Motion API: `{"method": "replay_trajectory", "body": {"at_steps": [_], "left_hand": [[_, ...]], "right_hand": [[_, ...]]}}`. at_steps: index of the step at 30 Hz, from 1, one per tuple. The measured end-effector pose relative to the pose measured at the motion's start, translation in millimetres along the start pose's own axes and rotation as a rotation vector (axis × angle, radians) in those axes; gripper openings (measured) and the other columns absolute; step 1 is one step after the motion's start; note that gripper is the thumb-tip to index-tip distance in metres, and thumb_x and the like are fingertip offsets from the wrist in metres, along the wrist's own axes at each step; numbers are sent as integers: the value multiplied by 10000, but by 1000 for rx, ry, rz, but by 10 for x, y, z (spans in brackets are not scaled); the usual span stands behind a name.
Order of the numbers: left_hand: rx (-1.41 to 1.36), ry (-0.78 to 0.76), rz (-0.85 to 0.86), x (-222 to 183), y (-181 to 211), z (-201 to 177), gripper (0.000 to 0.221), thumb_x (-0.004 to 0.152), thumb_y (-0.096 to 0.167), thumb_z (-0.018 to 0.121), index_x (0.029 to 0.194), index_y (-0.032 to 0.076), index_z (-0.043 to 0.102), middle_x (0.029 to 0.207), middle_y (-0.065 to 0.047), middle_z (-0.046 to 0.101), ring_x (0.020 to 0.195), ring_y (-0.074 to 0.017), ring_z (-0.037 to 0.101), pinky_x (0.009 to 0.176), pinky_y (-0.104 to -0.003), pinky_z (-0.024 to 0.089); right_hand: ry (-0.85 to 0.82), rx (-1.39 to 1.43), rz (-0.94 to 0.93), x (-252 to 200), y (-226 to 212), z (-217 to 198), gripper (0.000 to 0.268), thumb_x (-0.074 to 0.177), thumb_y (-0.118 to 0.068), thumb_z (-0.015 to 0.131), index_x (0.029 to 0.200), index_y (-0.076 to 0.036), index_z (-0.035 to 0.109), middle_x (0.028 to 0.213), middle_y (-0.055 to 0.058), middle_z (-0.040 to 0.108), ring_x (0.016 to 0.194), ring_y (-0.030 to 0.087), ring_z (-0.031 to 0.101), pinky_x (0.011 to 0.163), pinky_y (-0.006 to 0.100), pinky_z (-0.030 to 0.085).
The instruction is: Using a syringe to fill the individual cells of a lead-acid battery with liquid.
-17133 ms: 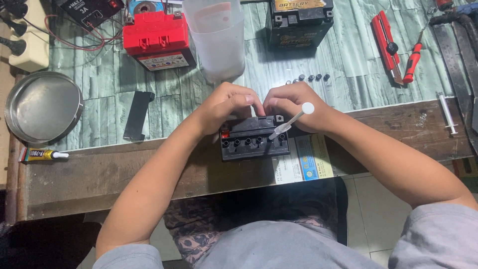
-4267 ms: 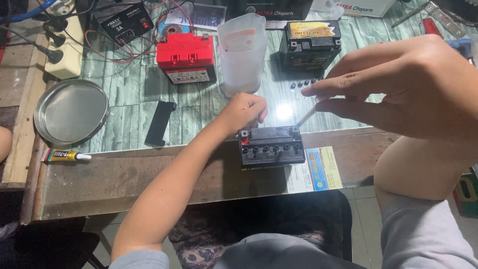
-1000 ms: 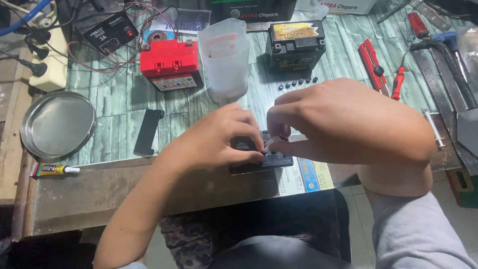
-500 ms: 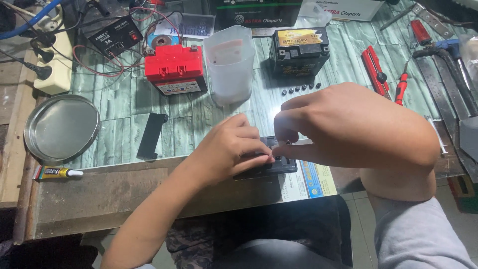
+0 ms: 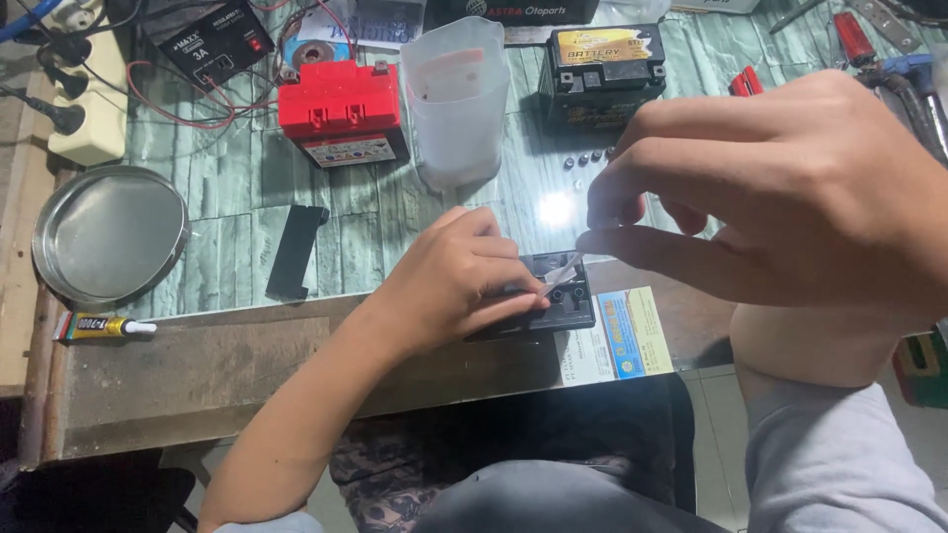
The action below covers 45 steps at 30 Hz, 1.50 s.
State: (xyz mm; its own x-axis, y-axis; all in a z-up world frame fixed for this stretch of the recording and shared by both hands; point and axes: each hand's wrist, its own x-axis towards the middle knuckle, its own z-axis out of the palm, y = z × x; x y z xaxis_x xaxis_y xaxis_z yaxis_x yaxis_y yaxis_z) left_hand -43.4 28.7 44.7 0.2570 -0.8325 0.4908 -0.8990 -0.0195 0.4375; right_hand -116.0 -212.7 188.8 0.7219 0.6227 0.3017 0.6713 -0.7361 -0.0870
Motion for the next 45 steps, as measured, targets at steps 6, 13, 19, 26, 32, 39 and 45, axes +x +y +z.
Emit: {"method": "replay_trajectory", "body": {"at_steps": [6,13,19,26,32,39,45], "left_hand": [[-170,-94,-71,-28,-82,-54,188,893,362,793,968,191,771,706,62,602,728,-176,426,782,-325,402],[-523,-69,-229,-70,-209,-22,625,718,613,751,1172,184,744,774,29,525,742,-137,457,728,-276,382],[-737,31,-345,-105,-211,52,901,891,896,311,1125,134,729,822,6,520,764,-120,455,748,-286,400],[-897,23,-523,-110,-302,214,809,854,833,409,1023,108,725,1005,-15,623,811,-117,472,844,-288,425],[-898,57,-488,-68,-462,452,692,921,701,424,1085,120,762,861,-92,642,890,-181,580,848,-333,483],[-862,20,-533,-80,-464,380,528,938,584,540,1071,121,757,933,-104,705,950,-211,651,891,-381,523],[-873,-18,-534,-88,-508,386,481,924,529,568,1103,126,758,973,-93,732,981,-208,659,931,-387,534]], "right_hand": [[-76,95,64,32,-28,7,133,962,-294,738,1004,-195,660,830,-44,592,560,110,574,490,319,444],[-128,181,151,-25,-36,-13,600,701,-594,892,1120,-216,686,776,-66,637,503,138,545,490,333,454],[-250,291,189,64,220,52,656,701,-566,834,1172,-128,708,739,10,692,517,153,652,468,321,502],[-46,787,47,-186,656,1122,594,937,-605,412,855,-60,633,622,-21,538,530,96,530,526,221,409],[88,1056,182,-379,659,2101,491,1074,-362,379,638,-160,479,539,-36,406,508,116,349,515,274,363],[53,1134,208,-334,584,2225,524,1108,-303,365,647,-132,545,527,5,465,527,119,381,561,287,417],[15,965,128,-393,645,2219,432,1049,-306,382,811,-88,670,521,84,499,466,198,413,535,370,479]]}}
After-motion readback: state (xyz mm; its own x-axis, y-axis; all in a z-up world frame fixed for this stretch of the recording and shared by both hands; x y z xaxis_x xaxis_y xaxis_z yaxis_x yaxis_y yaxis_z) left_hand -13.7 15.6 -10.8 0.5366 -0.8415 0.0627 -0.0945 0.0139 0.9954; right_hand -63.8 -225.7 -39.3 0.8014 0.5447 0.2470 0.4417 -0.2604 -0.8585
